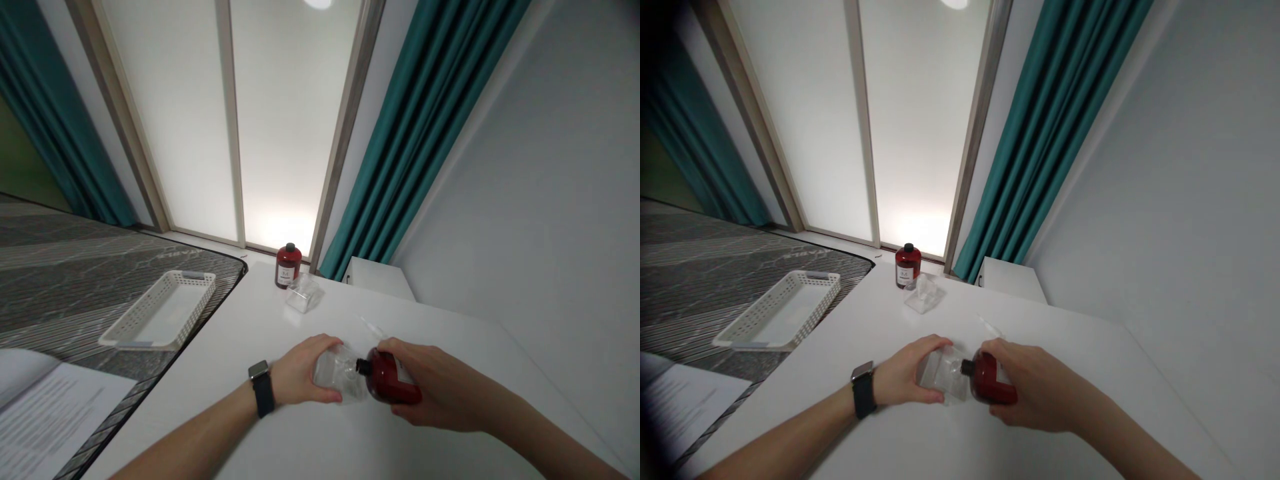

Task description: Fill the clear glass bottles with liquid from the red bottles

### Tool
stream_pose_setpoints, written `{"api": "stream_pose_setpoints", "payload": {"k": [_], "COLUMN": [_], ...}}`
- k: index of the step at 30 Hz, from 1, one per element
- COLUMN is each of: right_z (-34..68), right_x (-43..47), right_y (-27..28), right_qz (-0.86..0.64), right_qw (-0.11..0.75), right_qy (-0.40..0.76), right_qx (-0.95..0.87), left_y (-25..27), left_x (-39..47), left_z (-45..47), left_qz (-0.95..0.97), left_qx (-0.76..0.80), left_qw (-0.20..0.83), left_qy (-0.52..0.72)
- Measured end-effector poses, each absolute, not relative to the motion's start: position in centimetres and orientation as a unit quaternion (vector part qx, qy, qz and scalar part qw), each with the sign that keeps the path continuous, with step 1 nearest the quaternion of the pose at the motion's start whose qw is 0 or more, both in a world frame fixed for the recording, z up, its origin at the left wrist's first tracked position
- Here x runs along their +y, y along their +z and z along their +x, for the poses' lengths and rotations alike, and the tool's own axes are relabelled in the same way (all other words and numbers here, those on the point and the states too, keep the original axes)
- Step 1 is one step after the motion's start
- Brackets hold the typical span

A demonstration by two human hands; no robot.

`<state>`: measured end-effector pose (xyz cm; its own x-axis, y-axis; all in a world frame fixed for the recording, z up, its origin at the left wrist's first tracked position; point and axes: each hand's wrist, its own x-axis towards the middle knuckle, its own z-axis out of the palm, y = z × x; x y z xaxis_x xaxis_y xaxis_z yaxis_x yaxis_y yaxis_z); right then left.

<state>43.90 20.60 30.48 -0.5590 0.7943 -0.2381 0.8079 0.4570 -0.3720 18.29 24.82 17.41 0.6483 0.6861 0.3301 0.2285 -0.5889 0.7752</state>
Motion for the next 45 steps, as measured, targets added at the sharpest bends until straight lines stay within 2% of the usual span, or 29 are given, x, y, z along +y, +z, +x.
{"api": "stream_pose_setpoints", "payload": {"k": [45], "right_z": [43.73], "right_x": [20.58], "right_y": [30.69], "right_qz": [0.471], "right_qw": [0.029], "right_qy": [-0.219], "right_qx": [0.854], "left_y": [17.30], "left_x": [24.79], "left_z": [18.26], "left_qz": [0.834], "left_qx": [0.281], "left_qw": [0.358], "left_qy": [0.313]}}
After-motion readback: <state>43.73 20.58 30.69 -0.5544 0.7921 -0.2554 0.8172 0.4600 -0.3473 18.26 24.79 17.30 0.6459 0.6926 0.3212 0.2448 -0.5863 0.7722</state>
